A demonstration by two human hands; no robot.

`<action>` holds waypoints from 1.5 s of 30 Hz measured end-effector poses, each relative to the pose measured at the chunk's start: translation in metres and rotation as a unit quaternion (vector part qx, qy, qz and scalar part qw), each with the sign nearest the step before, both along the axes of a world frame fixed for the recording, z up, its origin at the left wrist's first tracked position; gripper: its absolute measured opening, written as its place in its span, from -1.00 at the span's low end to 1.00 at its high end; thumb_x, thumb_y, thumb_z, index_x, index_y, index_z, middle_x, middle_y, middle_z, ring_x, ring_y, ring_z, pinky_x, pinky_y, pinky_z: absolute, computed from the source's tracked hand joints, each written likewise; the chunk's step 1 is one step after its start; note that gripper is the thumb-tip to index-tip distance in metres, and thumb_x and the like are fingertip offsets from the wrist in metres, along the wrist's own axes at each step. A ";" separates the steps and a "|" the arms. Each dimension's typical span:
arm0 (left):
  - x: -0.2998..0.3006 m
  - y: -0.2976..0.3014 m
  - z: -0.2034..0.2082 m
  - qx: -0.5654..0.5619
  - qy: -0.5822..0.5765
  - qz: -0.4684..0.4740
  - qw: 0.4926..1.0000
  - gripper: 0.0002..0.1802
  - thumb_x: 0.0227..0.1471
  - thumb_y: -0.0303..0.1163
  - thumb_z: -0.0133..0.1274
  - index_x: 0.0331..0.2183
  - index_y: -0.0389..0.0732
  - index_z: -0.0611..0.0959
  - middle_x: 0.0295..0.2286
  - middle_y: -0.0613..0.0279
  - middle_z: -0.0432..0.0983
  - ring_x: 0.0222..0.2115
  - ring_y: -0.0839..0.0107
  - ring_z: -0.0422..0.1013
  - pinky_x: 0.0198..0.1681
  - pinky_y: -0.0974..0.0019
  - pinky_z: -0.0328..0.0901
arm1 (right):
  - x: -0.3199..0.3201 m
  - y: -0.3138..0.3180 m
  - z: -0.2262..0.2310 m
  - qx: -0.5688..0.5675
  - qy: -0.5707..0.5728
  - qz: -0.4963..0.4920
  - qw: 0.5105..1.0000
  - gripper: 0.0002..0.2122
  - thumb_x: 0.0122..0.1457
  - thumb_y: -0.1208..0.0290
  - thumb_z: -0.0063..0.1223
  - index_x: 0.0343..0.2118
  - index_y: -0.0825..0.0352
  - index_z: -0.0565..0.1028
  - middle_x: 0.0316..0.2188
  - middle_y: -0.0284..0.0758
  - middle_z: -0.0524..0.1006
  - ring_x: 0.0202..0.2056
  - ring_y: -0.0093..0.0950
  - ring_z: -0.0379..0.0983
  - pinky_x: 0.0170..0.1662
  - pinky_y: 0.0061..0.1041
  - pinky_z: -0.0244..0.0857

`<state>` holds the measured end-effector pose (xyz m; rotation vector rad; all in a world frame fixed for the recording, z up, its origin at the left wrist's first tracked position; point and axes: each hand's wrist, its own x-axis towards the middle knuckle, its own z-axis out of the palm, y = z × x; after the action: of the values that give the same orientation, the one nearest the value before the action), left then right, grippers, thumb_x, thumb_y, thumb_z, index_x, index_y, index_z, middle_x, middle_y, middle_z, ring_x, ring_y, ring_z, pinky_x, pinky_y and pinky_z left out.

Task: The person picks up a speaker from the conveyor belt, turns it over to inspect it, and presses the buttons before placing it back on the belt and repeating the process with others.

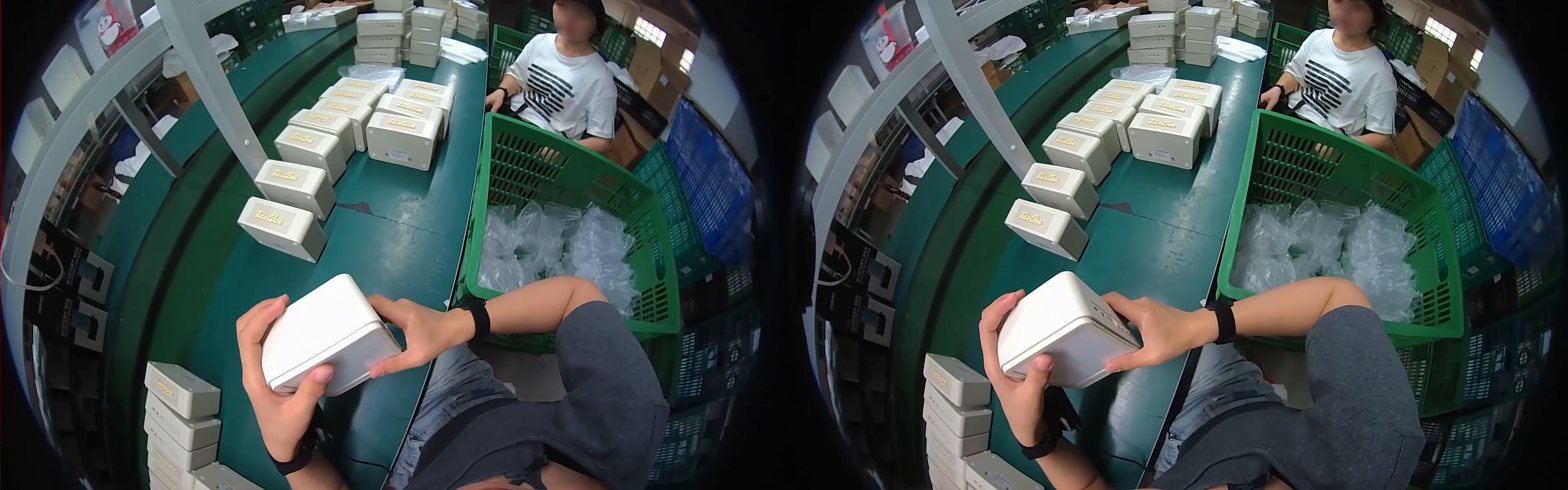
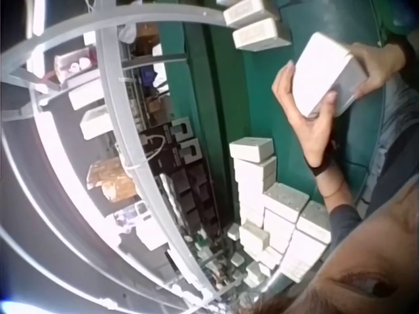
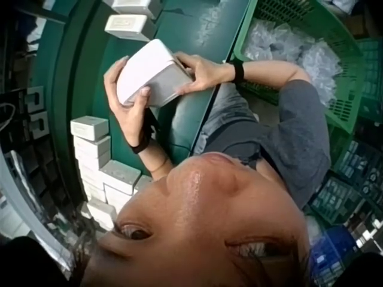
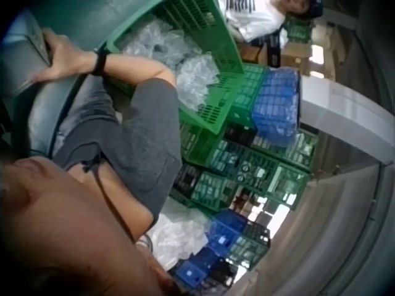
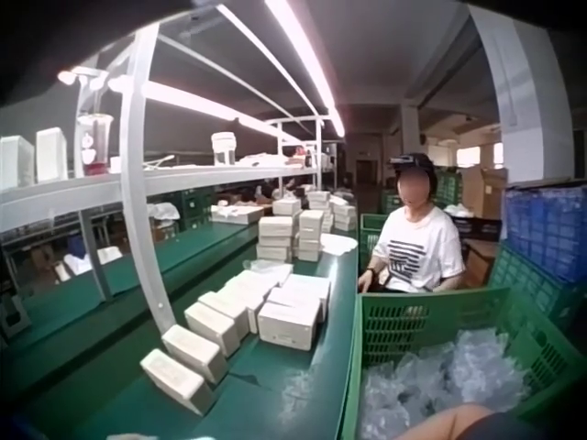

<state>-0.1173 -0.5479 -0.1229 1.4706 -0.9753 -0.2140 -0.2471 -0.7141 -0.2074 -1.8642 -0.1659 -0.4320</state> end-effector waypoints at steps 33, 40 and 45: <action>-0.089 0.074 0.045 -0.539 0.074 -0.067 0.837 -0.79 0.13 -0.19 -0.09 -0.49 -0.05 0.47 -0.53 0.38 0.28 -0.47 0.37 0.25 -0.43 0.39 0.17 | 0.010 -0.009 0.002 -0.015 0.066 -0.026 0.997 -0.43 -0.04 0.26 0.31 0.00 0.39 0.33 -0.16 -0.18 0.49 -0.13 -0.37 0.48 -0.09 -0.45 0.35; -0.091 0.107 0.022 -0.532 -0.112 -0.050 0.838 -0.88 0.11 -0.31 -0.06 -0.40 -0.14 0.46 -0.45 0.32 0.29 -0.38 0.38 0.27 -0.36 0.38 0.22 | 0.010 -0.009 0.003 -0.021 0.056 -0.044 0.997 -0.43 -0.02 0.25 0.29 0.01 0.39 0.33 -0.17 -0.18 0.50 -0.14 -0.37 0.49 -0.09 -0.45 0.36; -0.091 0.125 0.008 -0.532 -0.213 -0.039 0.819 -0.90 0.09 -0.40 -0.03 -0.34 -0.20 0.46 -0.40 0.27 0.30 -0.32 0.39 0.28 -0.31 0.38 0.25 | 0.009 -0.008 0.003 -0.010 0.063 -0.039 0.997 -0.43 -0.03 0.21 0.29 -0.01 0.41 0.34 -0.18 -0.17 0.51 -0.16 -0.37 0.49 -0.10 -0.45 0.37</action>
<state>-0.2087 -0.4225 -0.1146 0.4204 -1.2125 0.5693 -0.2383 -0.7224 -0.2046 -1.9167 -0.0133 -0.3653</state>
